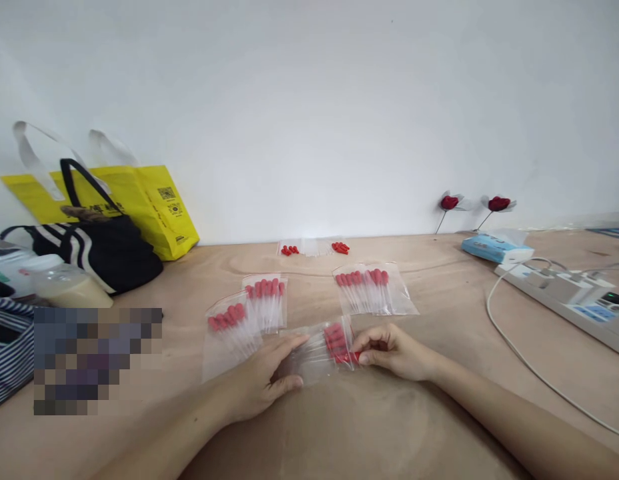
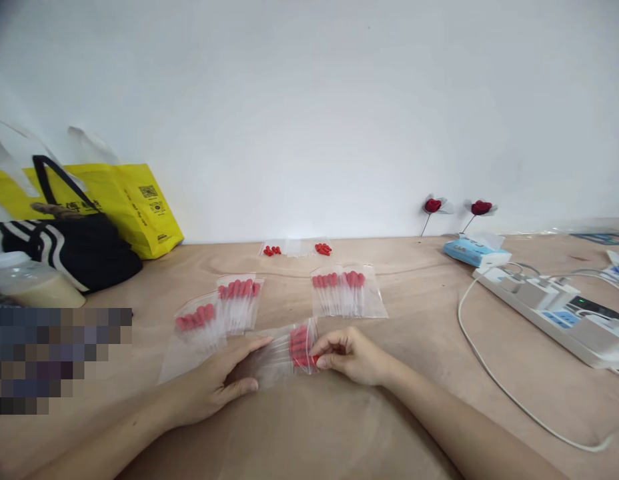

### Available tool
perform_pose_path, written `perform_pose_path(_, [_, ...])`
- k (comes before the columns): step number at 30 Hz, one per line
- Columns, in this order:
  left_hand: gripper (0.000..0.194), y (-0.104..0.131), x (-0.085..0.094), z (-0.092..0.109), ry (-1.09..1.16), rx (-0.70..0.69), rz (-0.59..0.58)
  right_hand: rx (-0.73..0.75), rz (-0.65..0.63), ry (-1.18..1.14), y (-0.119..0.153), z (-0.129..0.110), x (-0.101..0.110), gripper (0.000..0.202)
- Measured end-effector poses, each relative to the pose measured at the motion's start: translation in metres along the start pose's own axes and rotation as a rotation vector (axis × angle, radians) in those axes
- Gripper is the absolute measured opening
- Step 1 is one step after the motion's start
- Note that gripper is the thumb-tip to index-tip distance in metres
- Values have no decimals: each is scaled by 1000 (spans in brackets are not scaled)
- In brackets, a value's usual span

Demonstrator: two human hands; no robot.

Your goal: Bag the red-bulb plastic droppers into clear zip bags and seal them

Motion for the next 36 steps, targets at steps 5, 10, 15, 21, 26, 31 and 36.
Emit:
perform_pose_path(5, [54, -2, 0, -1, 63, 15, -1, 10, -7, 33, -3, 3, 4, 21])
perform_pose_path(10, [54, -3, 0, -4, 72, 16, 18, -76, 120, -18, -7, 12, 4, 20])
perform_pose_path(15, [49, -5, 1, 6, 29, -63, -11, -3, 45, 86, -1, 2, 0, 19])
perform_pose_path(21, [39, -30, 0, 35, -104, -350, -174, 75, 160, 212, 11, -2, 27, 18])
perform_pose_path(26, [39, -81, 14, 16, -359, -433, 18, 174, 335, 469, 15, -8, 36, 18])
perform_pose_path(31, [24, -85, 36, 7, -372, -262, 526, 228, 303, 554, 11, -9, 25, 18])
perform_pose_path(36, [27, -46, 2, 42, -220, -365, 455, 288, 492, 662, 4, -10, 40, 24])
Point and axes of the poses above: each hand's wrist, its own y-axis away from the middle knuckle, its own x-axis out of the back of the hand, z = x × y, the point moved 7 cm from there along -y, towards the middle knuckle, and after that the axes turned 7 degrees about z, right-handed, at the moved point
